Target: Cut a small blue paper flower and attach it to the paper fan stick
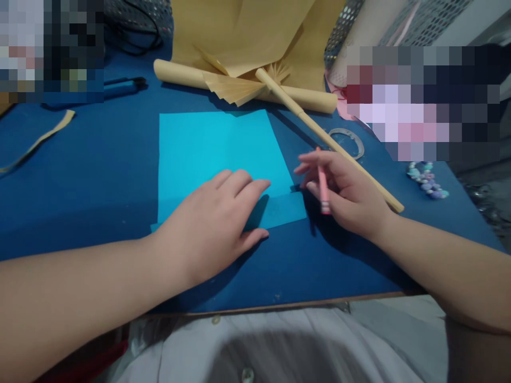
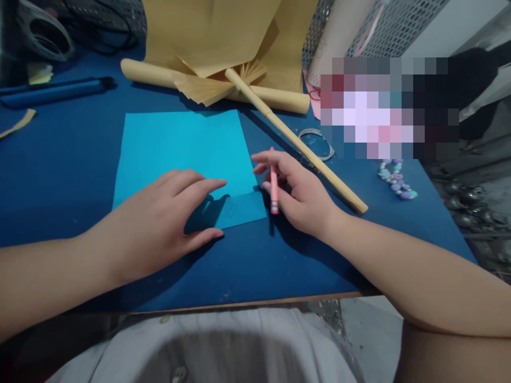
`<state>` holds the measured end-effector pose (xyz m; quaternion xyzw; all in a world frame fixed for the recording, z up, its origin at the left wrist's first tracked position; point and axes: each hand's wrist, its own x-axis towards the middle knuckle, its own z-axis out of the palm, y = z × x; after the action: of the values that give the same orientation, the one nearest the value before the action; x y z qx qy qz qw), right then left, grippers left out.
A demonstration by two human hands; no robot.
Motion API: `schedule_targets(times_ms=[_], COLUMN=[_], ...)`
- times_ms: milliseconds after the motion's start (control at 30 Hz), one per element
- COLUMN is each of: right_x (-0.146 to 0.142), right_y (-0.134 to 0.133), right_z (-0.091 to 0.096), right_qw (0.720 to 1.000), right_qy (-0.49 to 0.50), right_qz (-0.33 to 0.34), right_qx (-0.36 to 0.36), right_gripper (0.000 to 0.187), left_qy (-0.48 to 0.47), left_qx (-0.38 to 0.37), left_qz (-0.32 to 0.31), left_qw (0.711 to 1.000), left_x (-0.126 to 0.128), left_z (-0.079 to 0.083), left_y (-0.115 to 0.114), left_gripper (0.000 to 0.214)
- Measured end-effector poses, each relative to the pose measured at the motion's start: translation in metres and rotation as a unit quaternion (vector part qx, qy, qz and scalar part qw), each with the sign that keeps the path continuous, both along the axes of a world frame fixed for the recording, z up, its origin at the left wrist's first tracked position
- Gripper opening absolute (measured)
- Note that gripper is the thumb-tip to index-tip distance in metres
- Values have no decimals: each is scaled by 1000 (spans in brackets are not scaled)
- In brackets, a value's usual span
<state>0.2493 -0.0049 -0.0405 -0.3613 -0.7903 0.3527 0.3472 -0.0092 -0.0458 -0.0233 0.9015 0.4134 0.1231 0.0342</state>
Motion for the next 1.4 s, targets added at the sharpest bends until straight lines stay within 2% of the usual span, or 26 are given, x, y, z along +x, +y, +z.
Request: schedule_targets(times_ms=[67,100,133,200,267,367,433,467,533,600,633,700,767,833,933,1067,1200,1300,1400], right_x=[1,1,0,-5,-14,-30,-38,-41,-43,-41,-41,-40,-43,-47,-52,-53,-53,-54,-53], right_y=[0,-1,-3,-8,-16,-27,-31,-31,-29,-23,-20,-16,-15,-16,-16,-13,-12,-14,-14], right_z=[3,5,7,12,17,19,19,19,20,23,25,30,32,31,23,14,11,10,10], right_qw=[999,999,998,994,992,991,992,995,999,998,996,987,982,981,983,983,983,981,982], right_qy=[-2,4,17,50,74,90,76,59,17,-46,-80,-141,-173,-178,-150,-141,-141,-140,-145], right_qz=[-14,-21,-30,-55,-52,14,44,46,34,21,18,28,41,58,90,46,57,29,46], right_qx=[29,39,52,76,90,99,87,62,12,22,43,67,57,41,60,105,107,130,112], right_gripper=[48,48,45,37,39,69,80,75,46,13,8,13,15,18,25,24,26,25,21], left_qy=[34,49,59,70,72,68,70,72,73,73,74,75,77,82,97,106,102,108,116], left_qx=[67,77,69,38,30,39,39,36,27,9,-4,-29,-50,-72,-100,-107,-106,-106,-113], left_qz=[-27,-47,-64,-81,-76,-70,-70,-70,-69,-71,-74,-74,-70,-65,-62,-62,-67,-64,-67], left_qw=[997,995,994,994,994,994,994,994,995,995,995,994,993,992,988,987,987,986,985], left_x=[1,2,3,4,5,5,4,4,3,2,2,1,1,1,3,5,5,5,6], left_z=[5,7,8,8,5,0,-3,-4,-6,-7,-7,-8,-8,-8,-7,-7,-8,-8,-7], left_y=[-9,-15,-22,-34,-44,-53,-57,-57,-57,-56,-55,-53,-53,-52,-52,-50,-49,-50,-49], left_gripper=[41,30,23,24,38,82,103,108,110,107,106,107,110,112,112,115,115,117,114])
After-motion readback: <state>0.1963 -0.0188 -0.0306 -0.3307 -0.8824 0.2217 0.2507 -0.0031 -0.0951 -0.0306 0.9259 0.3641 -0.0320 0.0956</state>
